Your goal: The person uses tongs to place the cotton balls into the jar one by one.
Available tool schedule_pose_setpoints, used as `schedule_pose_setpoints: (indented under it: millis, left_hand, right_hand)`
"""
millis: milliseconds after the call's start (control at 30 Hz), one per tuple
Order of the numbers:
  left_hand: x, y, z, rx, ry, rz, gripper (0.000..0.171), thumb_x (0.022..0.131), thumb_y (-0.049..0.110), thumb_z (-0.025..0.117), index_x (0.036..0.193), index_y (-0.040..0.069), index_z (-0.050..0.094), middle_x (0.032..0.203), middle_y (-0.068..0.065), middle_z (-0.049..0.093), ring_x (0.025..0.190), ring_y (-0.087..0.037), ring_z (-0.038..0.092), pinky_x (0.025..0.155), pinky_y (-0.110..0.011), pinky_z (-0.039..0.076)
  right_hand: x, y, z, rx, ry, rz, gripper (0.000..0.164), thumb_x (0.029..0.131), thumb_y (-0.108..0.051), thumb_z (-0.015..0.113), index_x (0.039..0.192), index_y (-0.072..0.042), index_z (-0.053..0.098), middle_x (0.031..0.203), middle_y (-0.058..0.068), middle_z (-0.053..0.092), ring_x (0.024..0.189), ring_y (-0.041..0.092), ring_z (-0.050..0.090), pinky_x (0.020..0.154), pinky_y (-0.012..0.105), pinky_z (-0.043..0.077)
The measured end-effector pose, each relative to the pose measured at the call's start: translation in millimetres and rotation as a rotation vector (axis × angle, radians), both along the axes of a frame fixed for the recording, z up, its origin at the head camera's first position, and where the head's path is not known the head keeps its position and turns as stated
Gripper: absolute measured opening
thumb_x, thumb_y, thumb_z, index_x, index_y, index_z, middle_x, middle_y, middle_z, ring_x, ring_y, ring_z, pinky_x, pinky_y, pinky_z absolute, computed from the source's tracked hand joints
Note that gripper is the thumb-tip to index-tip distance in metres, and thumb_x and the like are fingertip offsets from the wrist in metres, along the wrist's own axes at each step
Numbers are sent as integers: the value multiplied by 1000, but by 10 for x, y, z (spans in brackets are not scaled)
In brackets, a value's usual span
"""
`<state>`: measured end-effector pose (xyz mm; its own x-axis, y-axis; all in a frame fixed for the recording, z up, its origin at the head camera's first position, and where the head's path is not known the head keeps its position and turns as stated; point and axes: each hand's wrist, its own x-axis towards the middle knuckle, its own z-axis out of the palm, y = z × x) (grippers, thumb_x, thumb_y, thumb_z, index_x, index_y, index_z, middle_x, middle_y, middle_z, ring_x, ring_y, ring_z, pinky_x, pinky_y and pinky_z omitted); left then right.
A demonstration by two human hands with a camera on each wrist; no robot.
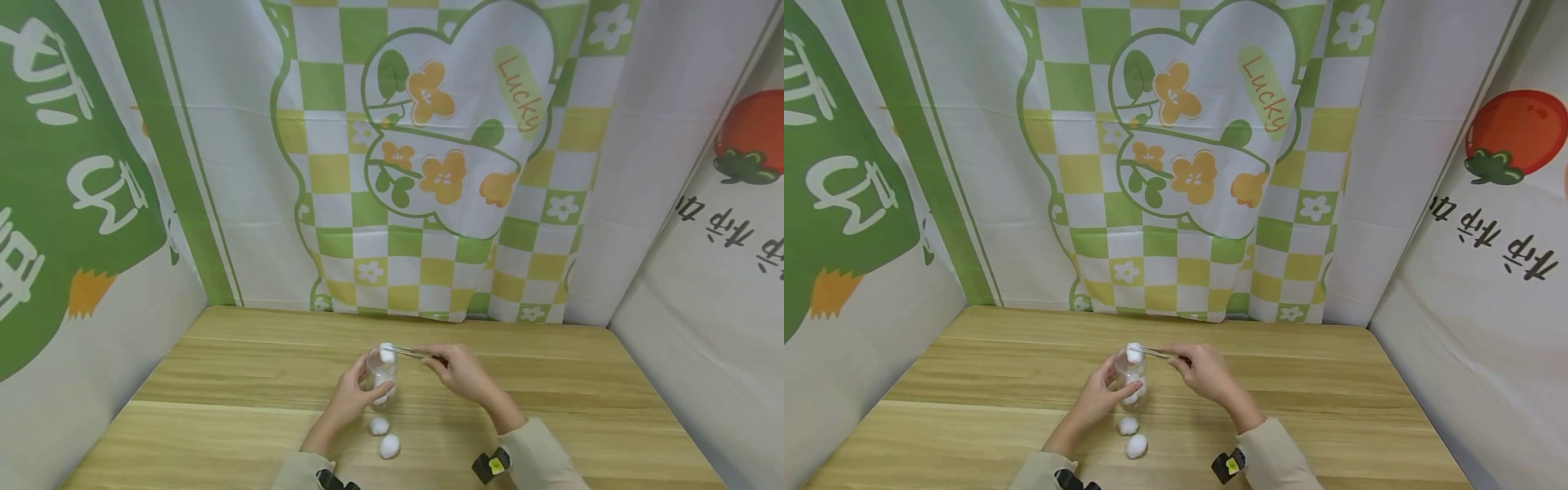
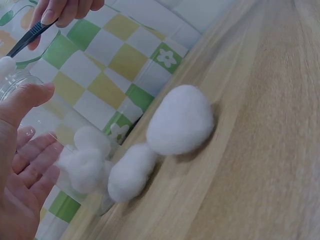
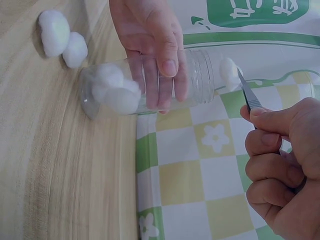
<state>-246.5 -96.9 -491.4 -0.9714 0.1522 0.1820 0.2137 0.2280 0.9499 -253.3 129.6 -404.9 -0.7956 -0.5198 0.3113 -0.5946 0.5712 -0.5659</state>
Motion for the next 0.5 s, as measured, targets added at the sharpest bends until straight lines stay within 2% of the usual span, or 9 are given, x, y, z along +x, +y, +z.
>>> schedule_pose_setpoints:
  millis: [500]
  left_hand:
    - [-15, -1, -27, -18, -18, -1, 77, 84, 26, 74, 146, 1, 35, 144, -22, 50, 136, -44, 45, 115, -60, 35]
  right_hand:
    - [-32, -29, -76, -2, 33, 21, 26, 94, -9, 59, 117, -6, 69, 60, 1, 53, 49, -5, 30, 45, 12, 31]
